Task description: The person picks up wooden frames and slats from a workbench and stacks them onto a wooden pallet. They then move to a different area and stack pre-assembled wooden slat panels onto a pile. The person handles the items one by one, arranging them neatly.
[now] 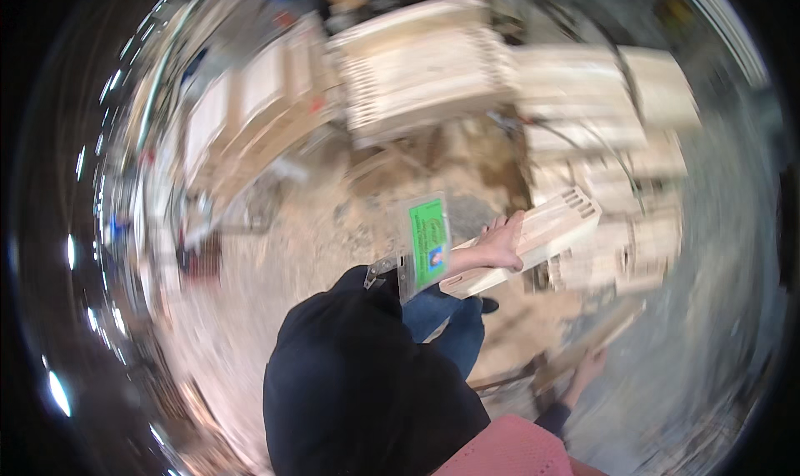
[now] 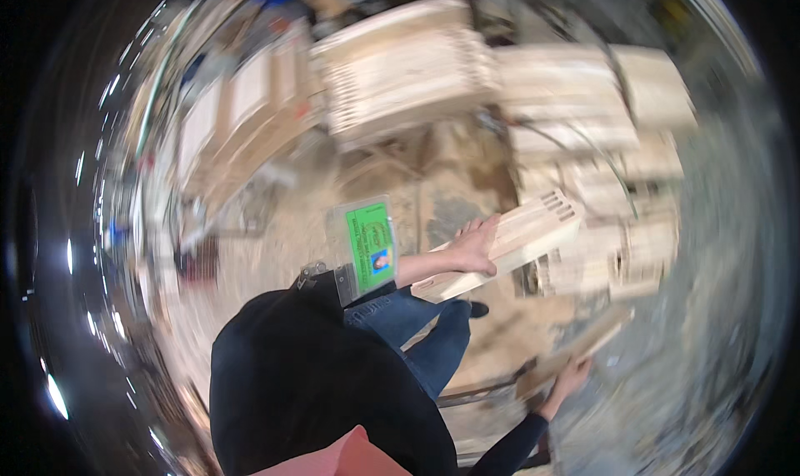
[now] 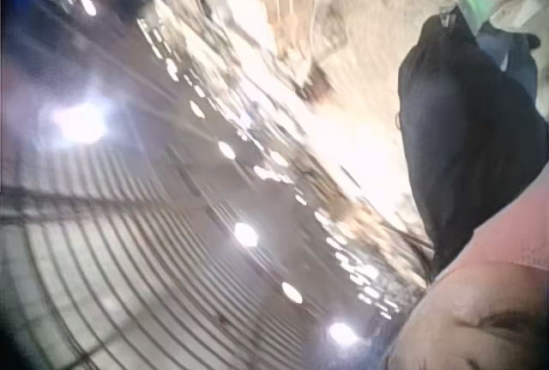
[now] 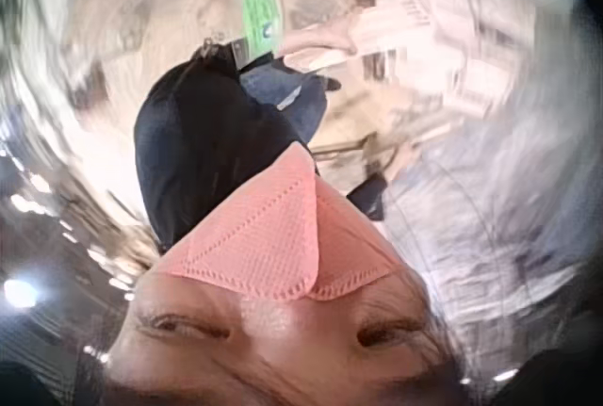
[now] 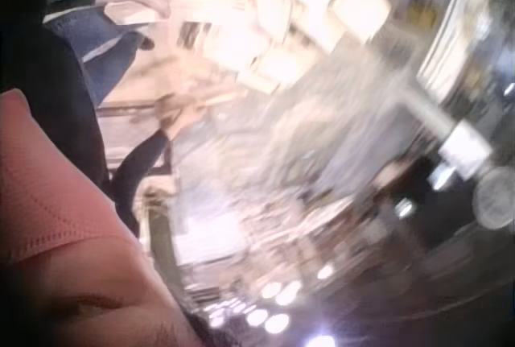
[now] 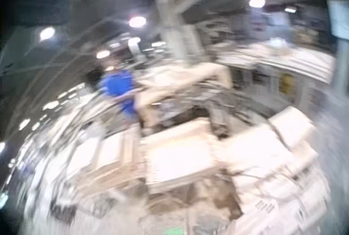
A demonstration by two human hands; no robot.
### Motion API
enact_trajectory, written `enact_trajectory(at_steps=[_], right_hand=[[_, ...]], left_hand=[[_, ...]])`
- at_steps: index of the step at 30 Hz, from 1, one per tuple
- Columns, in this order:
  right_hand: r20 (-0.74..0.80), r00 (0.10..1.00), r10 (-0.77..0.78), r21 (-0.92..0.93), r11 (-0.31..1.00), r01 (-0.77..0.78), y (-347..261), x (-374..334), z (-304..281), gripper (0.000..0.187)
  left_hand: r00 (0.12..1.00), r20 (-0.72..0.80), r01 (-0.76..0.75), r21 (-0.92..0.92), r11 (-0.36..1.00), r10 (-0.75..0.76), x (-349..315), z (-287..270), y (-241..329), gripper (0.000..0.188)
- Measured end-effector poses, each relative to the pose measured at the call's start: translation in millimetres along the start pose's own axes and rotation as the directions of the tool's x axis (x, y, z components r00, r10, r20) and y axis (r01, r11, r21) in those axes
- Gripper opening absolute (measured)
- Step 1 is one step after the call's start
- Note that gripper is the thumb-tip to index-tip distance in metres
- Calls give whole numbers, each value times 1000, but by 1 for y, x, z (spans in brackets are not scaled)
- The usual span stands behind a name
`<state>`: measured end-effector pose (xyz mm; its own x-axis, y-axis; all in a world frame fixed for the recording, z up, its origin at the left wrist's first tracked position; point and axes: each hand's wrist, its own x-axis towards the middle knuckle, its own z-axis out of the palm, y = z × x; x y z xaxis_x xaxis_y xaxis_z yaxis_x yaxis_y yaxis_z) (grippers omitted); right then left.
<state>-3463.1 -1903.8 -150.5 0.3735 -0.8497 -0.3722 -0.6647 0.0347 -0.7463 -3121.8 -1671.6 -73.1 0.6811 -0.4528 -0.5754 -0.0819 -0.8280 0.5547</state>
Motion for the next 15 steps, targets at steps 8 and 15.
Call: enact_trajectory(at_steps=[8,15], right_hand=[[173,959,-225,-197,946,257,-161,-29,64,49],[210,915,-345,63,939,339,-305,-86,203,48]], left_hand=[[838,-438,128,-422,898,-325,-139,-265,-168,118],[546,-650,184,-523,832,-529,-128,-505,-359,115]])
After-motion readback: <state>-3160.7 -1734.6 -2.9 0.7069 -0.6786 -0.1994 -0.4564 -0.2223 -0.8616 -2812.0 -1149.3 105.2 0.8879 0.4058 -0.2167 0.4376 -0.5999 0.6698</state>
